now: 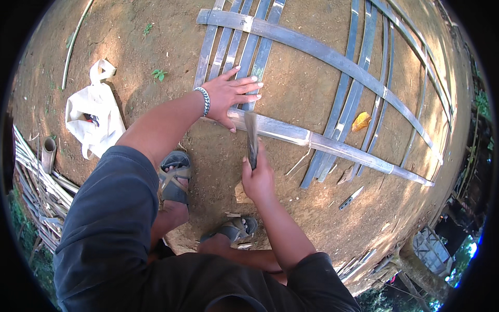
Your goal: The person assembles a bamboo frame by hand, picking nails from a bag and driving them into the bamboo slats using an axe as a hammer.
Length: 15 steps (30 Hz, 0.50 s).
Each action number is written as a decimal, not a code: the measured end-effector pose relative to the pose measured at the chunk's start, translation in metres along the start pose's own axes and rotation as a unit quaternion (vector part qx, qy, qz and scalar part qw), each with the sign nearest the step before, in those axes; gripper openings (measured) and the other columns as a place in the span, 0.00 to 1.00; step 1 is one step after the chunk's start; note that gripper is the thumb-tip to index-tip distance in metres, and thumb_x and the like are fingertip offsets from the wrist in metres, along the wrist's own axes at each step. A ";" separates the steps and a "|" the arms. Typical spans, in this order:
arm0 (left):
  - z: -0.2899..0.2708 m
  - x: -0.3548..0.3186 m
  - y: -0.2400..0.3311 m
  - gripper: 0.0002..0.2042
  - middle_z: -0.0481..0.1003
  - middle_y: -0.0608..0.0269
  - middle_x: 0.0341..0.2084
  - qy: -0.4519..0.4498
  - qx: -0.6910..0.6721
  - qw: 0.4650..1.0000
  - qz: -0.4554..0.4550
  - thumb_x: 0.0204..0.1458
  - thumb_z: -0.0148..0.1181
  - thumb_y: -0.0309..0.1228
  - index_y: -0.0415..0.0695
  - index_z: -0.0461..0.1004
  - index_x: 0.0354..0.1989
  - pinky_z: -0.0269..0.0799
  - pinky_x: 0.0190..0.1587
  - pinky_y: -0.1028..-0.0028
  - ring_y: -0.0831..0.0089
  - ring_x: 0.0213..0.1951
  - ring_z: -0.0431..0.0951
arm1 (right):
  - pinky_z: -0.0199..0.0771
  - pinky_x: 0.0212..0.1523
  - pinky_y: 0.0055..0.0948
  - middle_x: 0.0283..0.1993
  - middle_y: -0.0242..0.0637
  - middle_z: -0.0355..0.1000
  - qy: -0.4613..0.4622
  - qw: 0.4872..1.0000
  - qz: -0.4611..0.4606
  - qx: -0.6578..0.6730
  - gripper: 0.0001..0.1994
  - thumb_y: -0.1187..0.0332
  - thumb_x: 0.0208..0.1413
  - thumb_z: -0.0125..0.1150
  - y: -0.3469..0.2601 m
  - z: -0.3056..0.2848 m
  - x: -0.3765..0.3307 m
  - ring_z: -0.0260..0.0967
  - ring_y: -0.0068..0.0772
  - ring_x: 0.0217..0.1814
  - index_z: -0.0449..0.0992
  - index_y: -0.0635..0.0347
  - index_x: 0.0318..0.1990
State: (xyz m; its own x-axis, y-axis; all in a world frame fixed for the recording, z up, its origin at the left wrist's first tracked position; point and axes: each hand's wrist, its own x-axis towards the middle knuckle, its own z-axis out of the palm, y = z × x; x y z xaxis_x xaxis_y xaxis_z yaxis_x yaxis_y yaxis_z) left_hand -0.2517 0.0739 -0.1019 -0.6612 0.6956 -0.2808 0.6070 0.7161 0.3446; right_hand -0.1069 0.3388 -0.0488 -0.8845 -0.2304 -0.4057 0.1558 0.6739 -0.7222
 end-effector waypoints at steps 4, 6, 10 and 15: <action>0.004 -0.002 0.000 0.58 0.47 0.67 0.81 0.002 -0.005 1.000 -0.003 0.40 0.67 0.74 0.57 0.56 0.79 0.27 0.81 0.46 0.69 0.81 0.43 | 0.79 0.50 0.45 0.51 0.60 0.78 -0.032 0.998 0.056 -0.001 0.29 0.69 0.66 0.61 -0.022 -0.013 0.011 0.80 0.61 0.50 0.62 0.64 0.73; 0.003 0.000 0.000 0.58 0.48 0.65 0.81 0.013 -0.005 1.000 0.002 0.39 0.69 0.72 0.56 0.58 0.78 0.27 0.81 0.46 0.68 0.81 0.44 | 0.79 0.50 0.45 0.51 0.62 0.78 0.048 0.996 -0.039 0.063 0.29 0.68 0.66 0.61 -0.011 -0.010 0.002 0.79 0.64 0.50 0.63 0.62 0.73; 0.007 0.001 -0.001 0.58 0.48 0.65 0.81 0.031 -0.018 0.999 0.010 0.39 0.69 0.72 0.56 0.58 0.78 0.28 0.81 0.46 0.68 0.81 0.44 | 0.78 0.52 0.48 0.51 0.62 0.78 0.029 0.997 -0.043 0.056 0.29 0.68 0.66 0.61 -0.004 -0.005 -0.008 0.79 0.65 0.51 0.63 0.62 0.72; 0.006 -0.006 -0.002 0.57 0.48 0.66 0.81 0.008 -0.014 1.000 -0.007 0.40 0.68 0.73 0.56 0.57 0.78 0.28 0.81 0.46 0.68 0.81 0.43 | 0.78 0.54 0.52 0.52 0.64 0.77 -0.142 0.974 0.148 -0.096 0.35 0.68 0.65 0.60 -0.066 -0.024 0.034 0.77 0.69 0.54 0.56 0.59 0.77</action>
State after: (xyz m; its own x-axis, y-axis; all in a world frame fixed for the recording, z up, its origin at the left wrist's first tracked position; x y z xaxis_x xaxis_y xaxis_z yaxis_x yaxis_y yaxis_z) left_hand -0.2467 0.0682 -0.1060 -0.6764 0.6846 -0.2717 0.5856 0.7236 0.3652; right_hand -0.1579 0.3030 -0.0015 -0.6521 -0.1728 -0.7382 0.2762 0.8526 -0.4436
